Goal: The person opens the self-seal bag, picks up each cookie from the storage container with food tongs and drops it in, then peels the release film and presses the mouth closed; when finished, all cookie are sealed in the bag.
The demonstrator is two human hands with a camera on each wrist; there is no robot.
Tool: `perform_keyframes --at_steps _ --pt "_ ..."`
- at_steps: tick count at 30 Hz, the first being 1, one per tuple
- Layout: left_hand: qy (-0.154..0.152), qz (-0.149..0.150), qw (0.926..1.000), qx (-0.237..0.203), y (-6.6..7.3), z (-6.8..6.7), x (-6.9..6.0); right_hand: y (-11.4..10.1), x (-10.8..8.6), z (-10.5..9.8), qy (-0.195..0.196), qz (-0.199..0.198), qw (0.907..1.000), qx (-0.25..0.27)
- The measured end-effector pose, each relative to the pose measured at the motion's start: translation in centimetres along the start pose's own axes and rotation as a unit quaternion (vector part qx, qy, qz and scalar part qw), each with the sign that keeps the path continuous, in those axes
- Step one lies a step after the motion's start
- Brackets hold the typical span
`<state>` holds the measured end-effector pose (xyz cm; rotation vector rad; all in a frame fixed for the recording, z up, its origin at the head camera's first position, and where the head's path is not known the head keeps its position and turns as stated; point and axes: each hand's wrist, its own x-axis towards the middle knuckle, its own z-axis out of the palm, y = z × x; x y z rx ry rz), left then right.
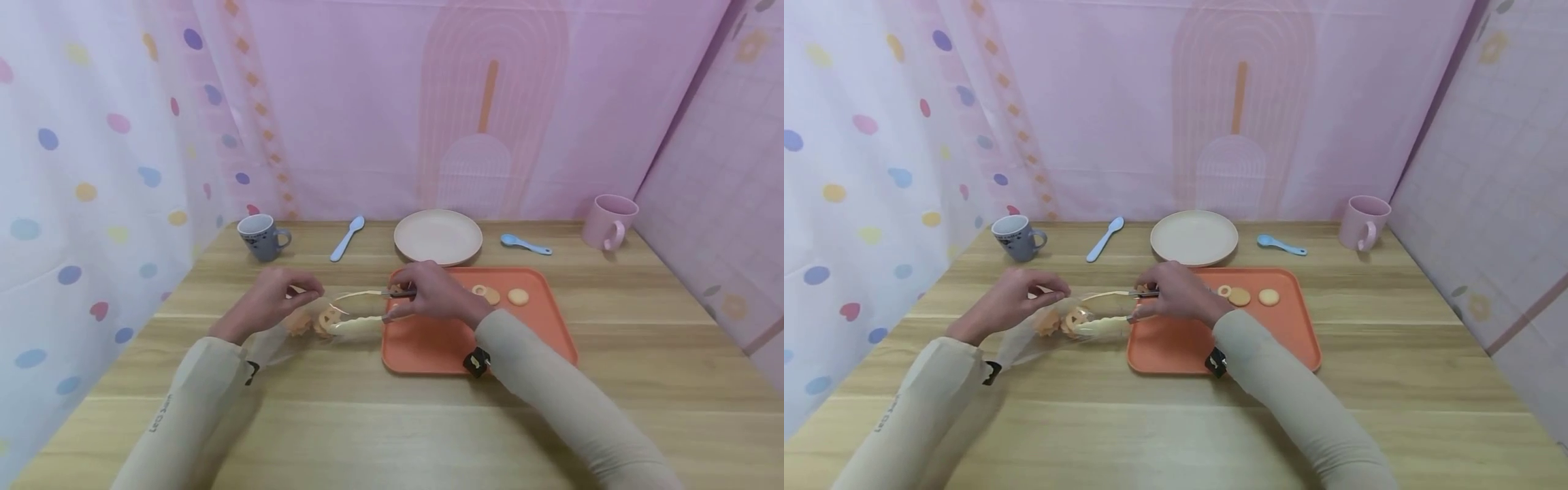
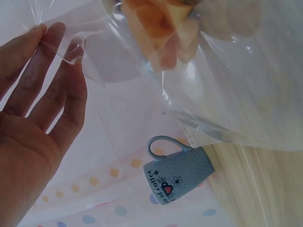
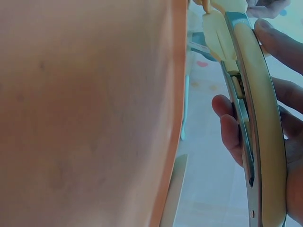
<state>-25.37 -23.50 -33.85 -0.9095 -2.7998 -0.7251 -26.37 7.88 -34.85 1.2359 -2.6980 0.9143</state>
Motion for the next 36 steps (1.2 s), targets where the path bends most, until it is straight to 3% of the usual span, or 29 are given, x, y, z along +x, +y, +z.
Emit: perform_keyframes --at_steps 8,19,26,36 --pt "-0.001 -0.006 1.0 -0.001 0.1 0.0 -0.1 -0.5 0.5 0.7 0.01 0.008 0.9997 -0.021" --pt "0.001 -0.007 1.0 0.001 0.1 0.0 -0.1 -1.1 0.7 0.9 -0.009 0.026 0.9991 -0.033" --pt "0.0 -0.01 0.9999 0.005 0.2 -0.1 -0.2 -1.0 0.6 0.8 -0.009 0.014 0.9988 -0.045" --pt "-0.001 -0.015 0.9999 -0.001 0.0 -0.2 -0.3 0.0 -1.4 -0.4 0.004 0.023 0.9995 0.023"
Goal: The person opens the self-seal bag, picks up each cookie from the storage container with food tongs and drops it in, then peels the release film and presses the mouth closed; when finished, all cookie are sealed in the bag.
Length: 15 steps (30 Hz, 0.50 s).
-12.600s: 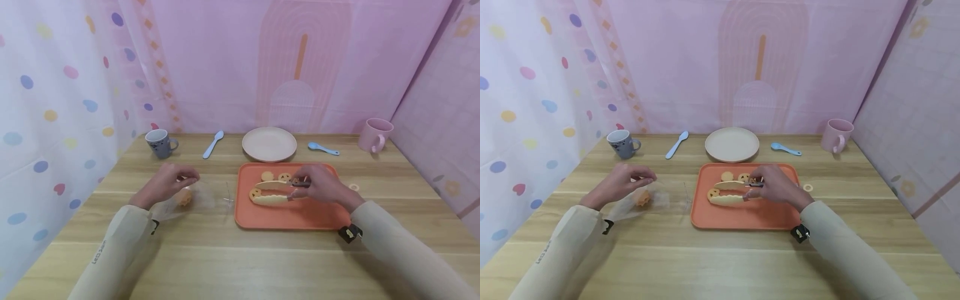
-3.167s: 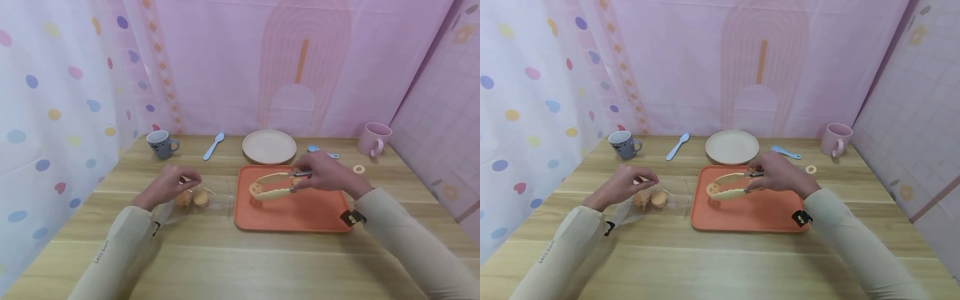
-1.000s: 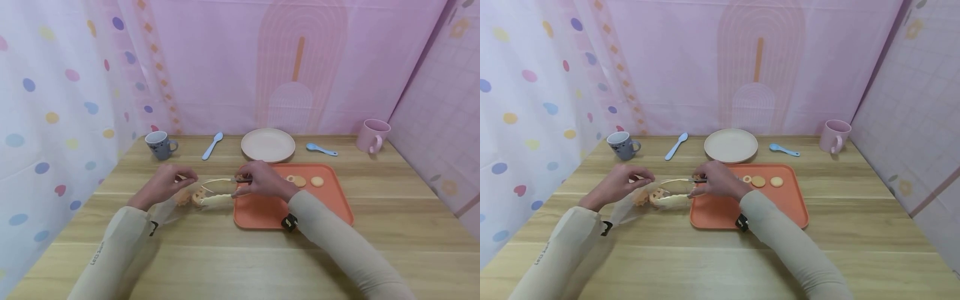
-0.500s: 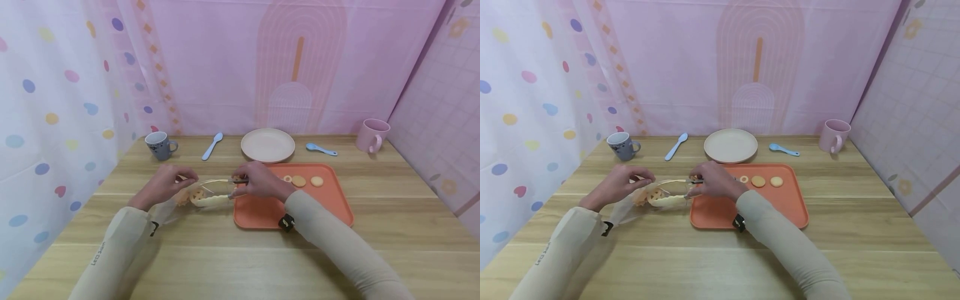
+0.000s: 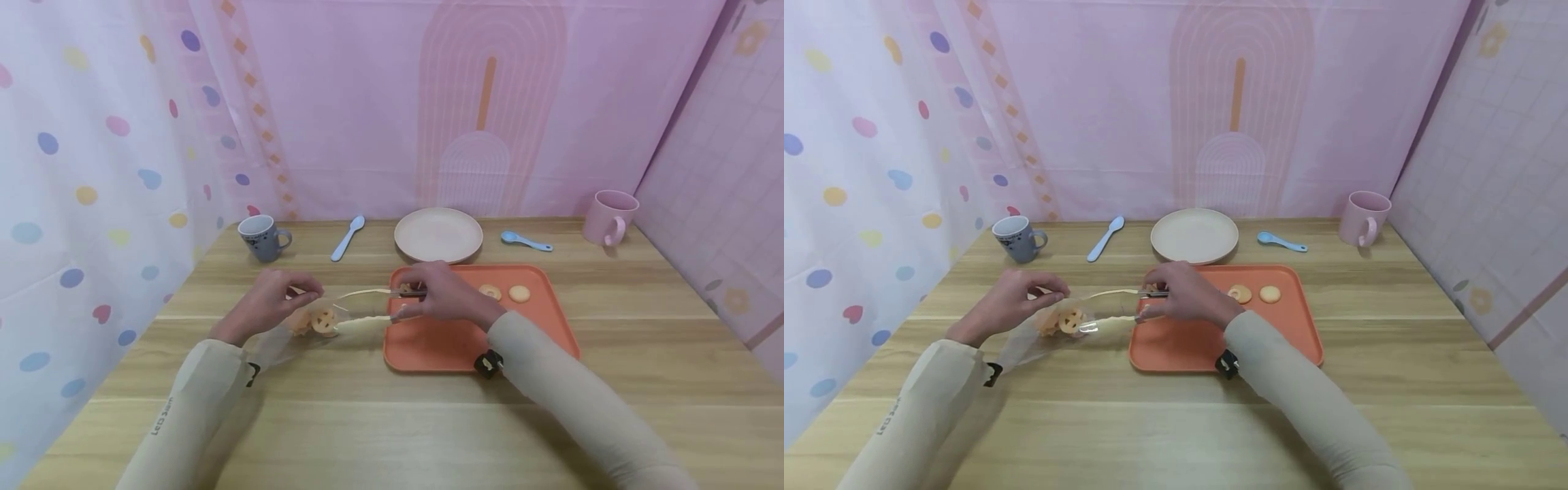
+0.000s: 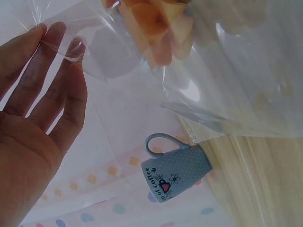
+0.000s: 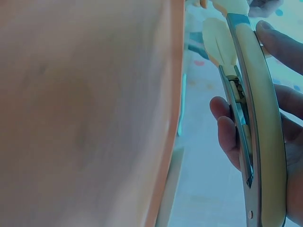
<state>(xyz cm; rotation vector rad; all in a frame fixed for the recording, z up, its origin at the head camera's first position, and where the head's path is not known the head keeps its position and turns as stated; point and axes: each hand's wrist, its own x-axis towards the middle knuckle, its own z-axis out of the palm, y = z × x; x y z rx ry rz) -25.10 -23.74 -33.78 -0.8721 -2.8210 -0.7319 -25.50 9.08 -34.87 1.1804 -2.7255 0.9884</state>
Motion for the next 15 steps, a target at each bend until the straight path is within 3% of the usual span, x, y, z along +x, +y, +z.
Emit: perform_keyframes --at_steps 6,10,15 --pt "0.0 0.0 1.0 0.0 -0.1 0.0 0.2 0.7 -3.0 -2.5 0.008 0.051 0.9986 0.011" --pt "0.003 0.004 1.0 0.007 -0.2 0.2 0.4 1.4 -5.4 -4.5 0.015 0.086 0.9961 -0.008" --pt "0.0 0.009 0.9999 0.007 -0.3 0.5 0.1 2.7 -8.7 -6.4 0.027 0.089 0.9944 -0.049"
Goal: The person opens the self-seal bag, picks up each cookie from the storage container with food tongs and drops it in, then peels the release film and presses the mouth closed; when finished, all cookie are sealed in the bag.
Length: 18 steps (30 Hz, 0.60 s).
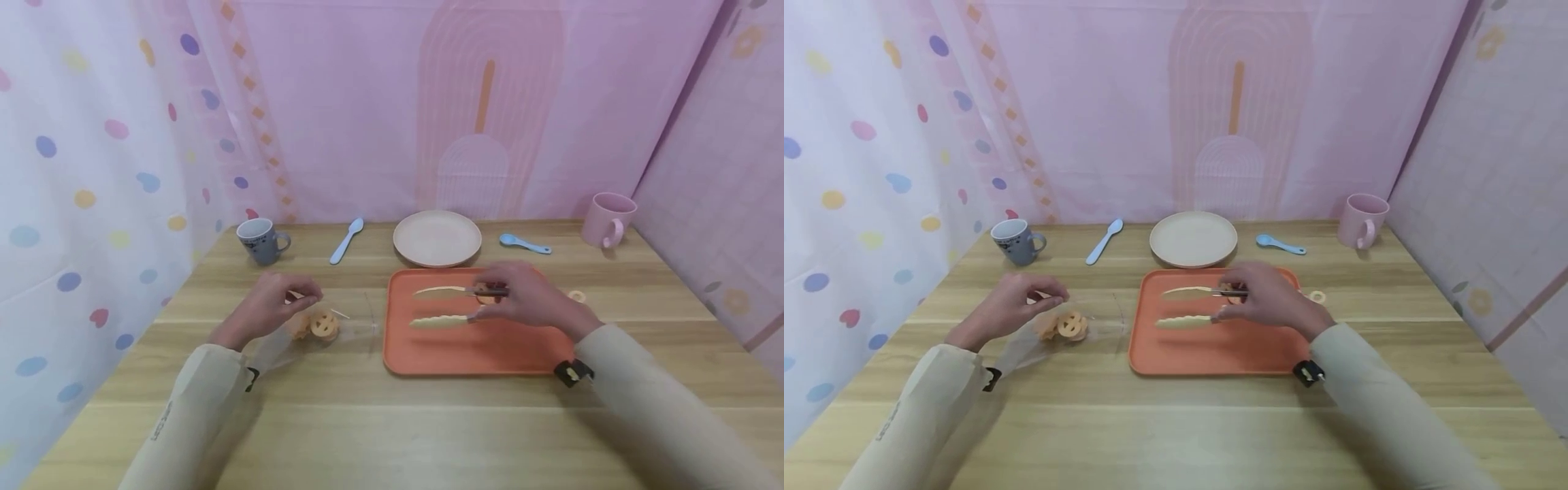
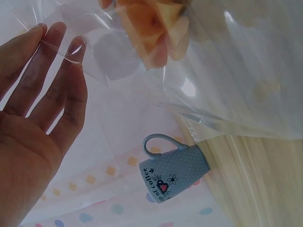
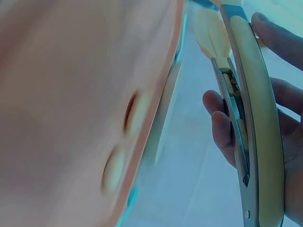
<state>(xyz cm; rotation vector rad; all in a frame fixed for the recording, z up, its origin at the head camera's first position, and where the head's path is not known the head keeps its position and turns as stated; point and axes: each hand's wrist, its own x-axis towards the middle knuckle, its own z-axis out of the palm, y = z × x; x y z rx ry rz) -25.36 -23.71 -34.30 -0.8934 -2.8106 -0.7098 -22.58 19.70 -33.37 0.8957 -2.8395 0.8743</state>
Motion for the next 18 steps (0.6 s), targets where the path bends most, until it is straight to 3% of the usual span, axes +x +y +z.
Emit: perform_keyframes --at_steps 3,10,18 --pt "0.0 -0.001 1.0 -0.006 0.0 0.0 0.0 1.5 -1.6 -1.0 0.009 -0.001 0.9999 -0.014" --pt "-0.001 -0.009 0.9999 -0.012 0.2 0.3 -0.2 4.2 -4.9 -2.6 0.022 0.049 0.9971 -0.053" --pt "0.001 -0.005 0.9999 -0.011 0.1 0.1 0.2 5.9 -6.4 -4.5 0.061 0.065 0.991 -0.1"
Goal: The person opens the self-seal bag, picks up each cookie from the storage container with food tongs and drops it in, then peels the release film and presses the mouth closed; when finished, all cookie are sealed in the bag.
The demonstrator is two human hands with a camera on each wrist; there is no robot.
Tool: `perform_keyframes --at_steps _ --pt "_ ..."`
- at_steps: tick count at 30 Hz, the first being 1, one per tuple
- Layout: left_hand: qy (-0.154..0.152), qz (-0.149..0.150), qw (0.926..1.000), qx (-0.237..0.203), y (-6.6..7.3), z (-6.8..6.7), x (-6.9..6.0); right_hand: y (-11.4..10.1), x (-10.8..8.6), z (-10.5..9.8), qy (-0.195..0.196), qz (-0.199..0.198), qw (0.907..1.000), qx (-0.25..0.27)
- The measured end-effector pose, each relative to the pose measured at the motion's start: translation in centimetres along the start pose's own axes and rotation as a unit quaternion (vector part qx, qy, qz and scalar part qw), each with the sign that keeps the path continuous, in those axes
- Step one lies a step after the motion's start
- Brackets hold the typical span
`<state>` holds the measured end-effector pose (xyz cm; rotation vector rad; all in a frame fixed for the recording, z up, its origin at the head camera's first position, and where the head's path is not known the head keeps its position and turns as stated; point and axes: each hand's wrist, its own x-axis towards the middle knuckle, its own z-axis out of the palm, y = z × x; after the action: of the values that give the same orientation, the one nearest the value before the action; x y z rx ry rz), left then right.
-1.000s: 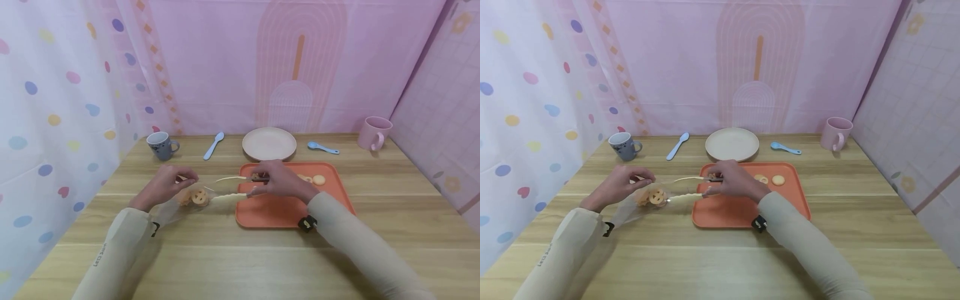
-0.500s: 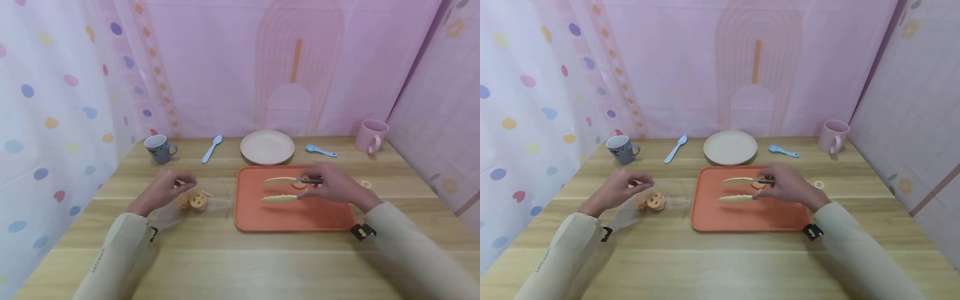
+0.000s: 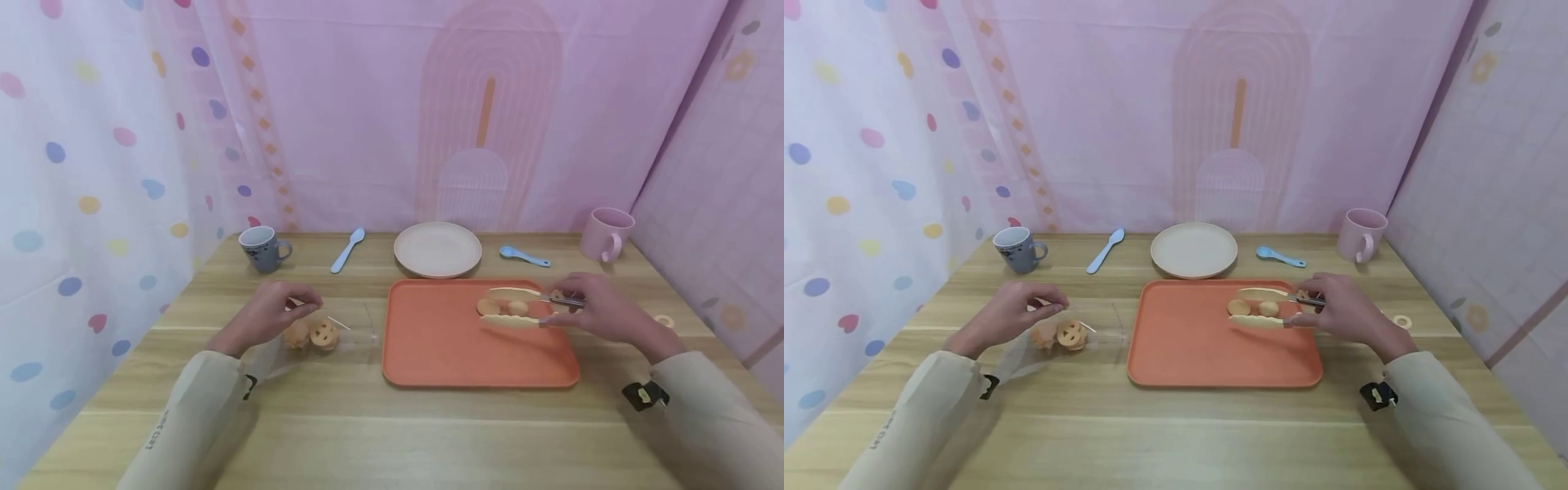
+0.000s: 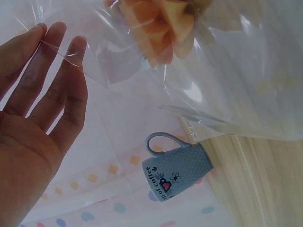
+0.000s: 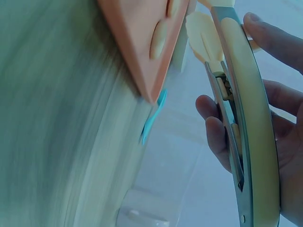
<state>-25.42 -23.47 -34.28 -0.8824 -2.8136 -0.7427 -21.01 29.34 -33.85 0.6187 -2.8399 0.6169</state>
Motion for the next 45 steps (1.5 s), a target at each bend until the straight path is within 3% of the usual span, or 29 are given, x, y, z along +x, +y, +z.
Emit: perform_keyframes --at_steps 8,21,36,45 --pt "-0.008 -0.01 0.9999 0.001 -0.3 0.6 -0.6 0.6 0.2 0.4 -0.042 0.026 0.9988 -0.006" --pt "-0.013 -0.013 0.9998 -0.003 -0.1 0.6 -0.5 0.9 1.6 0.1 -0.067 0.001 0.9977 0.004" --pt "0.004 -0.001 1.0 -0.001 -0.1 0.3 -0.4 0.3 1.5 0.6 -0.003 -0.032 0.9994 -0.015" --pt "0.008 0.005 0.9999 -0.004 -0.1 0.2 -0.1 -1.5 2.1 0.8 0.022 -0.051 0.9983 -0.018"
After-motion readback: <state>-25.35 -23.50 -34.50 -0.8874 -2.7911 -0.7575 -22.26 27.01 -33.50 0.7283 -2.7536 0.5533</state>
